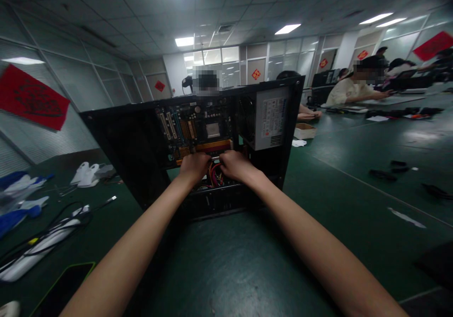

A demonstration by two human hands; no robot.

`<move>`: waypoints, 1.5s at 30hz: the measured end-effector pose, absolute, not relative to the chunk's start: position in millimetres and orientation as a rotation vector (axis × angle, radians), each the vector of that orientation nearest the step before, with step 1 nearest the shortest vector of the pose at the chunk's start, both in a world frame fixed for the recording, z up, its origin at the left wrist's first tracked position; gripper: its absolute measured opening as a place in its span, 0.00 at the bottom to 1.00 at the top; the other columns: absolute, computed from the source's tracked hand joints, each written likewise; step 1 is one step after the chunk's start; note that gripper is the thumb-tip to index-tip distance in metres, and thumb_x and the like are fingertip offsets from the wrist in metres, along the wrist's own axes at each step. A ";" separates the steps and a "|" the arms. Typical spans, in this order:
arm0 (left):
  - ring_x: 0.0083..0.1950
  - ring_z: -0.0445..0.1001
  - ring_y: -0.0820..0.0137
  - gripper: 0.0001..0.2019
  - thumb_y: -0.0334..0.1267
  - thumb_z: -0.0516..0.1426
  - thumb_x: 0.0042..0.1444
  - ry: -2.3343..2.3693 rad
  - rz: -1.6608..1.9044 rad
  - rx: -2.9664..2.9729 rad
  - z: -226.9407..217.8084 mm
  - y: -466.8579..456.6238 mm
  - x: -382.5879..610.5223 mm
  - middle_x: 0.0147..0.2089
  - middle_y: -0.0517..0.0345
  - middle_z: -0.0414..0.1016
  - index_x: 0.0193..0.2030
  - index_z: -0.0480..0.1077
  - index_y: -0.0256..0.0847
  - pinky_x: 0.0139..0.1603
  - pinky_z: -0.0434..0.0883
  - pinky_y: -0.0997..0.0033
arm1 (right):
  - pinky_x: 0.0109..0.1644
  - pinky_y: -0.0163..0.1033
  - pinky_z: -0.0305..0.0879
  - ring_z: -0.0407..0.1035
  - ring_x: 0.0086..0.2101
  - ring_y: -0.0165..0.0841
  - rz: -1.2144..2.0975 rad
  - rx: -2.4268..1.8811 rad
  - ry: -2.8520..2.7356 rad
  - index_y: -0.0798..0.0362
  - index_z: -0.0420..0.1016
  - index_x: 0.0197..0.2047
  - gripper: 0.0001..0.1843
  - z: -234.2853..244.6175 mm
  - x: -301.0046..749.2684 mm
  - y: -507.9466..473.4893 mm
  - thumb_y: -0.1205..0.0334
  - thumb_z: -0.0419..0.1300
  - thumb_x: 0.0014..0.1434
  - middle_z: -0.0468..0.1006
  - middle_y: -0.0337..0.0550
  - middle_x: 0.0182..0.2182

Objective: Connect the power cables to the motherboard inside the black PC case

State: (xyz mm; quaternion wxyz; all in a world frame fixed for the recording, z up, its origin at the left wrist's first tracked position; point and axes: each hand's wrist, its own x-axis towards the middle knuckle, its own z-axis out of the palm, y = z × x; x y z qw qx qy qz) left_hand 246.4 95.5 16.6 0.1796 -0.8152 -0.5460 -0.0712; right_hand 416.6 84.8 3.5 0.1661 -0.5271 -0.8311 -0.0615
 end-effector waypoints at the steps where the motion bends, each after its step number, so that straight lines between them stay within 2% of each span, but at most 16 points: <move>1: 0.50 0.79 0.55 0.15 0.40 0.51 0.65 -1.543 -0.198 -2.307 16.7 95.5 246.4 0.49 0.50 0.81 0.49 0.79 0.45 0.43 0.73 0.63 | 0.45 0.38 0.67 0.76 0.46 0.43 -0.162 -1.492 -2.368 0.59 0.79 0.47 0.14 3.5 416.7 85.1 0.64 0.56 0.63 0.79 0.57 0.47; 10: 0.48 0.80 0.54 0.16 0.40 0.51 0.64 -1.570 -0.221 -2.277 17.0 95.9 246.8 0.47 0.49 0.82 0.49 0.79 0.47 0.42 0.72 0.62 | 0.45 0.36 0.65 0.75 0.47 0.41 -0.112 -1.391 -2.455 0.58 0.79 0.48 0.13 1.1 420.1 90.3 0.69 0.55 0.64 0.79 0.56 0.46; 16: 0.47 0.80 0.55 0.14 0.42 0.53 0.63 -1.639 -0.272 -2.254 14.4 94.1 247.2 0.46 0.48 0.82 0.48 0.77 0.45 0.42 0.72 0.63 | 0.45 0.36 0.66 0.74 0.47 0.41 -0.146 -1.361 -2.456 0.56 0.79 0.50 0.13 1.3 420.8 87.4 0.65 0.59 0.63 0.78 0.54 0.48; 18: 0.46 0.80 0.56 0.13 0.44 0.55 0.62 -1.722 -0.352 -2.243 12.8 92.8 245.8 0.44 0.49 0.82 0.49 0.76 0.45 0.41 0.72 0.64 | 0.45 0.37 0.66 0.74 0.46 0.41 -0.157 -1.387 -2.458 0.57 0.79 0.49 0.13 2.5 420.4 86.3 0.64 0.58 0.64 0.78 0.55 0.47; 21: 0.44 0.80 0.57 0.13 0.46 0.55 0.61 -1.868 -0.450 -2.240 11.4 90.4 242.8 0.41 0.52 0.82 0.44 0.78 0.47 0.40 0.72 0.65 | 0.45 0.38 0.66 0.73 0.46 0.42 -0.213 -1.398 -2.451 0.59 0.79 0.47 0.12 4.6 419.2 85.3 0.65 0.57 0.65 0.77 0.55 0.47; 25: 0.44 0.80 0.57 0.19 0.54 0.52 0.62 -1.934 -0.505 -2.274 11.9 87.9 240.6 0.39 0.52 0.83 0.42 0.81 0.49 0.40 0.72 0.65 | 0.51 0.41 0.65 0.68 0.51 0.44 -0.340 -1.333 -2.406 0.60 0.78 0.45 0.11 4.7 417.4 87.6 0.69 0.56 0.63 0.74 0.57 0.49; 28: 0.44 0.80 0.58 0.22 0.59 0.53 0.60 -1.950 -0.508 -2.324 11.6 88.3 240.3 0.40 0.52 0.83 0.43 0.82 0.49 0.40 0.71 0.66 | 0.52 0.41 0.64 0.68 0.50 0.43 -0.350 -1.304 -2.413 0.61 0.77 0.46 0.12 2.5 416.6 91.3 0.72 0.54 0.63 0.73 0.58 0.49; 32: 0.44 0.80 0.61 0.17 0.50 0.55 0.61 -1.896 -0.504 -2.413 10.4 90.0 240.3 0.43 0.54 0.83 0.45 0.82 0.49 0.42 0.70 0.68 | 0.46 0.40 0.65 0.71 0.46 0.42 -0.316 -1.313 -2.456 0.60 0.76 0.47 0.13 2.1 416.1 92.2 0.71 0.53 0.64 0.73 0.57 0.48; 36: 0.42 0.80 0.63 0.16 0.45 0.53 0.63 -1.809 -0.479 -2.477 10.7 90.5 240.8 0.40 0.53 0.83 0.43 0.82 0.46 0.41 0.69 0.69 | 0.42 0.39 0.65 0.73 0.42 0.40 -0.320 -1.356 -2.446 0.58 0.76 0.48 0.13 5.4 415.2 88.7 0.70 0.52 0.65 0.72 0.56 0.49; 40: 0.41 0.79 0.63 0.17 0.43 0.52 0.63 -1.774 -0.468 -2.499 9.8 91.3 240.4 0.38 0.51 0.83 0.41 0.82 0.44 0.40 0.69 0.69 | 0.41 0.38 0.63 0.73 0.41 0.38 -0.303 -1.354 -2.437 0.57 0.74 0.49 0.13 5.0 415.4 88.5 0.72 0.51 0.65 0.71 0.55 0.49; 45: 0.43 0.80 0.61 0.17 0.43 0.51 0.64 -1.736 -0.469 -2.503 6.8 93.7 238.3 0.40 0.51 0.83 0.42 0.81 0.45 0.40 0.69 0.68 | 0.41 0.37 0.62 0.72 0.41 0.37 -0.292 -1.330 -2.432 0.57 0.74 0.49 0.15 -1.1 418.3 97.6 0.73 0.50 0.64 0.71 0.53 0.48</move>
